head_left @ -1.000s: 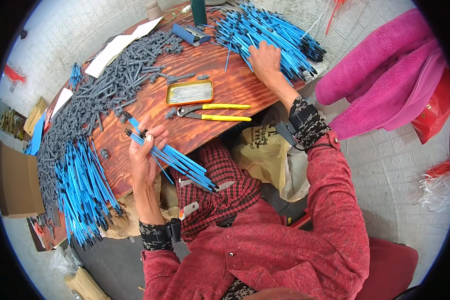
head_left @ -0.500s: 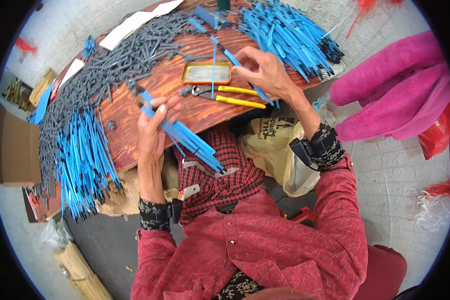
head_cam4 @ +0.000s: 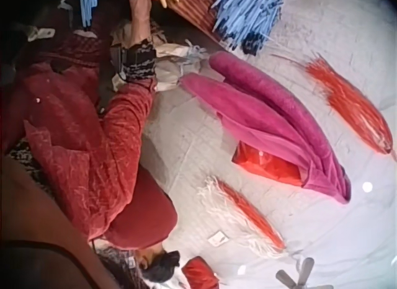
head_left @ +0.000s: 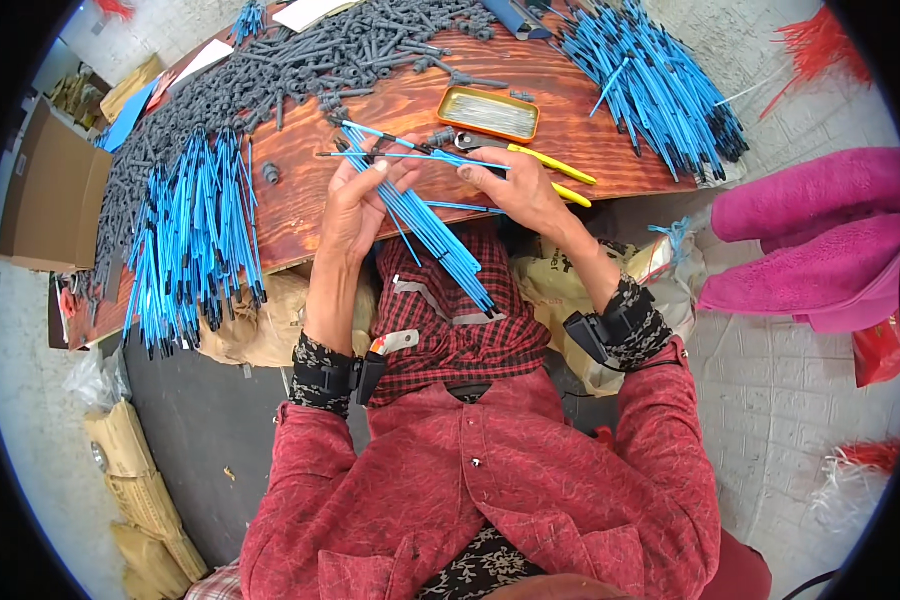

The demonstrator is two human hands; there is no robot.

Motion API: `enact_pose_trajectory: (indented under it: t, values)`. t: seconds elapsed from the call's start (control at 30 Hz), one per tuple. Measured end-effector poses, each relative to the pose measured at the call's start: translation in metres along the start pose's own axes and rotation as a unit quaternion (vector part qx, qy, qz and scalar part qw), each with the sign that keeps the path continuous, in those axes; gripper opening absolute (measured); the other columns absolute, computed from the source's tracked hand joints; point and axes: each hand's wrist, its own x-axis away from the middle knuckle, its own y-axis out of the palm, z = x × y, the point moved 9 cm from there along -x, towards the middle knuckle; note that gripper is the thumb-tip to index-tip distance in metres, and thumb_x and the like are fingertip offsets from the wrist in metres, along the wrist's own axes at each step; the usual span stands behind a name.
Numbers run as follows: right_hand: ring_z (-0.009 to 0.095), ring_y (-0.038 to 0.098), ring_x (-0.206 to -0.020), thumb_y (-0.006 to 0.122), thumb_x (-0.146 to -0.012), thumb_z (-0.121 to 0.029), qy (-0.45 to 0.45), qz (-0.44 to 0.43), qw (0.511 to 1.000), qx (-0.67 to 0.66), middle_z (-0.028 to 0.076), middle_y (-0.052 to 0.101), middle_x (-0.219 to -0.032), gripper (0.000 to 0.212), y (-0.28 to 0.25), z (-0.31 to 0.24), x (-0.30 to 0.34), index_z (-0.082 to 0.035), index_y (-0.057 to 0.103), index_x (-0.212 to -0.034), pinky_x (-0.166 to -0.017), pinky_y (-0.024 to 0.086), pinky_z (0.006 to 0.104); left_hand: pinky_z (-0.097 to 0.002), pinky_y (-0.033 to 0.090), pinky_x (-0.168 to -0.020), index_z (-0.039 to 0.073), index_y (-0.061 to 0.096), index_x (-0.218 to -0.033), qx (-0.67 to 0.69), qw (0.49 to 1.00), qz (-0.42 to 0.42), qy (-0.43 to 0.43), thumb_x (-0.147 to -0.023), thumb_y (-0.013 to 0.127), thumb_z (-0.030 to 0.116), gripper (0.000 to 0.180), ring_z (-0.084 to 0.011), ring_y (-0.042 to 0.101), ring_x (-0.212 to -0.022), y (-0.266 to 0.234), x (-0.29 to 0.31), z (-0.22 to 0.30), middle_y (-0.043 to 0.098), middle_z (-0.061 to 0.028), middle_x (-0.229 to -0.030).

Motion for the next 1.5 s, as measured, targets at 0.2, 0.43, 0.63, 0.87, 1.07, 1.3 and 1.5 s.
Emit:
enact_pose_trajectory:
  t: [0.2, 0.43, 0.63, 0.87, 1.07, 1.3, 1.5]
  values:
    - [0.021, 0.062, -0.076, 0.067, -0.093, -0.029, -0.117, -0.017, 0.992, 0.049, 0.009, 0.066, -0.081, 0.035, 0.009, -0.015, 0.011, 0.0, 0.067, -0.112, -0.073, 0.049, 0.0348, -0.0422, 0.059, -0.091, 0.007, 0.061, -0.108, 0.004, 1.0, 0.021, 0.004, -0.098, 0.065, 0.017, 0.015, -0.0265, 0.069, -0.103, -0.023, -0.005, -0.003, 0.067, -0.0182, -0.122]
    - [0.006, 0.048, -0.063, 0.063, -0.098, -0.031, 0.072, -0.093, 0.989, -0.089, -0.005, 0.052, -0.072, 0.027, 0.008, 0.022, 0.05, -0.005, 0.066, -0.095, -0.057, 0.039, 0.0233, -0.0337, 0.061, -0.078, 0.006, 0.063, -0.109, 0.043, 0.998, 0.049, 0.013, -0.095, 0.07, 0.022, 0.023, -0.0147, 0.068, -0.081, -0.051, -0.01, 0.003, 0.07, -0.0092, -0.102]
    - [0.0, 0.032, -0.056, 0.06, -0.102, -0.032, 0.106, 0.034, 0.944, -0.312, -0.009, 0.04, -0.067, 0.032, -0.024, 0.044, 0.052, -0.001, 0.063, -0.107, -0.049, 0.023, 0.0194, -0.0388, 0.06, -0.081, 0.009, 0.061, -0.099, 0.075, 0.991, 0.107, 0.002, -0.094, 0.071, 0.028, 0.021, -0.018, 0.068, -0.081, -0.079, -0.009, 0.002, 0.07, -0.0097, -0.097]
    - [0.0, 0.031, -0.051, 0.057, -0.103, -0.032, 0.106, -0.047, 0.857, -0.502, -0.009, 0.037, -0.064, 0.032, -0.002, 0.038, 0.061, 0.0, 0.062, -0.108, -0.044, 0.021, 0.0165, -0.04, 0.059, -0.088, 0.006, 0.062, -0.104, 0.115, 0.991, 0.07, -0.005, -0.098, 0.066, 0.027, 0.021, -0.0247, 0.069, -0.095, -0.071, -0.012, 0.001, 0.07, -0.0163, -0.108]
    - [0.0, 0.033, -0.053, 0.06, -0.102, -0.031, 0.165, -0.087, 0.885, -0.426, -0.008, 0.039, -0.064, 0.033, 0.05, 0.045, 0.063, 0.001, 0.061, -0.108, -0.044, 0.025, 0.0169, -0.0424, 0.058, -0.095, -0.002, 0.055, -0.123, 0.08, 0.997, 0.008, -0.018, -0.099, 0.063, 0.029, 0.04, -0.0314, 0.068, -0.106, -0.039, -0.006, 0.0, 0.062, -0.0249, -0.126]
    - [0.002, 0.039, -0.055, 0.059, -0.102, -0.026, 0.138, -0.065, 0.935, -0.321, -0.007, 0.047, -0.064, 0.026, 0.071, 0.049, 0.066, -0.001, 0.067, -0.102, -0.049, 0.031, 0.0206, -0.0331, 0.063, -0.08, 0.002, 0.063, -0.109, 0.037, 0.998, 0.05, -0.014, -0.091, 0.074, 0.017, 0.026, -0.0214, 0.07, -0.092, -0.05, -0.017, -0.001, 0.07, -0.0106, -0.099]
    - [0.002, 0.041, -0.056, 0.06, -0.101, -0.024, 0.102, -0.015, 0.949, -0.296, -0.006, 0.049, -0.064, 0.025, 0.064, 0.042, 0.07, 0.0, 0.067, -0.1, -0.05, 0.033, 0.0216, -0.0347, 0.063, -0.079, 0.003, 0.06, -0.113, 0.051, 0.995, 0.083, -0.016, -0.088, 0.076, 0.015, 0.032, -0.0228, 0.071, -0.093, -0.056, -0.016, -0.001, 0.069, -0.0122, -0.104]
